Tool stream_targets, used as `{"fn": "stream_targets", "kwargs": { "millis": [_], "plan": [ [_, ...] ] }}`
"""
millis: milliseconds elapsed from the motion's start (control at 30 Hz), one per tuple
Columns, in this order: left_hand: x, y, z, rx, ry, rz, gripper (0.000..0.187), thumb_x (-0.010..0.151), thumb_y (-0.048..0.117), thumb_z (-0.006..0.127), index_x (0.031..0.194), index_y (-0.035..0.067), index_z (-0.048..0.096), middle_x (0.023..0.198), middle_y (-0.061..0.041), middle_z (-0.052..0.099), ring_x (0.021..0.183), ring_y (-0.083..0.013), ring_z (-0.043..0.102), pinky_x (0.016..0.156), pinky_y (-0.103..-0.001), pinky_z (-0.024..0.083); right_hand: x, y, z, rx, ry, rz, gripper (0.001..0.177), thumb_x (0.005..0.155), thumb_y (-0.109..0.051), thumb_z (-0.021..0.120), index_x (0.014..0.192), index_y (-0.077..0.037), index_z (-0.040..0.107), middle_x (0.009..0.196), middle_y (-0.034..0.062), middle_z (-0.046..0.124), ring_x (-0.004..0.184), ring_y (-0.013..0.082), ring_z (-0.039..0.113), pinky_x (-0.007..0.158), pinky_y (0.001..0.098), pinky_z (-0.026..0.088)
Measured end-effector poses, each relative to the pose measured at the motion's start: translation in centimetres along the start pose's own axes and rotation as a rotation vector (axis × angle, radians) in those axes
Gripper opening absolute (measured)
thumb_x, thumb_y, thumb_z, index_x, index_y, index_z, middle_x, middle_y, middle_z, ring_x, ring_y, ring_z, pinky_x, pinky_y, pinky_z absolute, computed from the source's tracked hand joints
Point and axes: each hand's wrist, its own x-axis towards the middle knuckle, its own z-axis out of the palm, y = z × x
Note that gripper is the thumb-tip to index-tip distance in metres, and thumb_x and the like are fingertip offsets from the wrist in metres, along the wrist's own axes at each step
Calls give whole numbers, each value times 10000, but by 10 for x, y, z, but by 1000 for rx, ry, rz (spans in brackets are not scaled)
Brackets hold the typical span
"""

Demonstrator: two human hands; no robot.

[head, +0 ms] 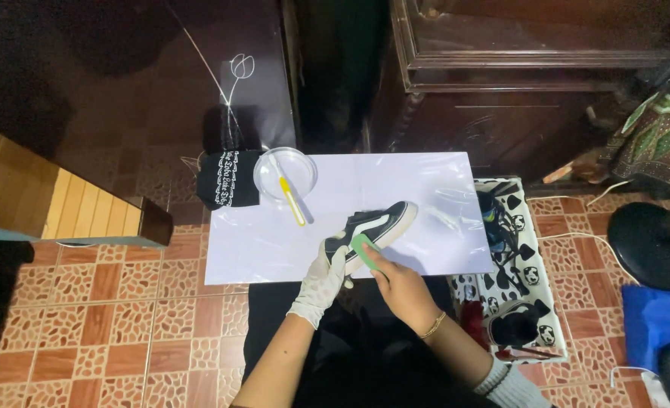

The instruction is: The person scrubs a black and white sneaker with a green brush, focusing on the white rubber sole and the side panels. They hold the shoe with a gloved left hand and scrub with the right hand over a white sheet on the floor.

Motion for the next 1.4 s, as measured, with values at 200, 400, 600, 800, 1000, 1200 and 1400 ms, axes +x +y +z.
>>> {"fn": "stream_targets", "kwargs": {
  "millis": [200, 400, 600, 800, 1000, 1200, 1400],
  "plan": [
    [1, 4, -1, 12, -12, 29, 363, 1006, 346, 513, 1330, 186, 545, 817, -119, 694, 617, -197, 728, 648, -288, 638, 10, -2, -48, 59, 107, 120, 544, 1017, -187, 497, 1548, -284, 423, 1255, 302, 648, 1178, 428, 633, 963, 507, 557],
    [2, -1, 0, 7, -9, 46, 341, 1003, 319, 527, 1324, 208, 546, 817, -112, 695, 603, -190, 724, 636, -278, 638, 10, 2, -40, -52, 118, 119, 544, 1014, -226, 513, 1545, -302, 418, 1224, 282, 671, 1155, 401, 655, 951, 487, 575],
    [-2, 7, -4, 13, -30, 24, 326, 1004, 349, 526, 1306, 228, 554, 853, -106, 712, 626, -173, 732, 651, -283, 633, 54, -5, -67, -4, 98, 124, 476, 1005, -322, 478, 1469, -233, 423, 1208, 253, 675, 1101, 423, 669, 925, 536, 581],
    [2, 5, -9, -5, -49, 25, 353, 1011, 382, 506, 1336, 247, 540, 827, -95, 706, 643, -183, 737, 659, -276, 634, 149, -45, -31, -281, 18, -182, 398, 979, -237, 558, 1375, -269, 530, 1245, 104, 645, 1088, 310, 695, 876, 435, 602],
    [-1, 13, -11, 15, -77, 18, 365, 1017, 395, 515, 1352, 253, 542, 796, -87, 708, 654, -177, 737, 658, -266, 631, 211, -72, 0, -550, -24, -397, 277, 987, -82, 469, 1229, -158, 580, 1042, 101, 653, 887, 271, 729, 782, 441, 605],
    [10, -5, -9, -12, -80, 22, 376, 1017, 389, 505, 1364, 249, 540, 786, -92, 706, 657, -174, 735, 652, -245, 627, 239, -57, 26, -683, 34, -469, 223, 948, -83, 506, 1126, -149, 623, 976, 106, 665, 834, 308, 737, 732, 473, 591],
    [11, -3, -8, -18, -73, 28, 377, 1013, 386, 507, 1354, 230, 549, 834, -114, 715, 654, -185, 737, 632, -245, 631, 216, -73, -9, -252, -68, -293, 285, 961, -98, 547, 1229, -122, 639, 1019, 155, 691, 913, 357, 730, 822, 467, 585]
  ]
}}
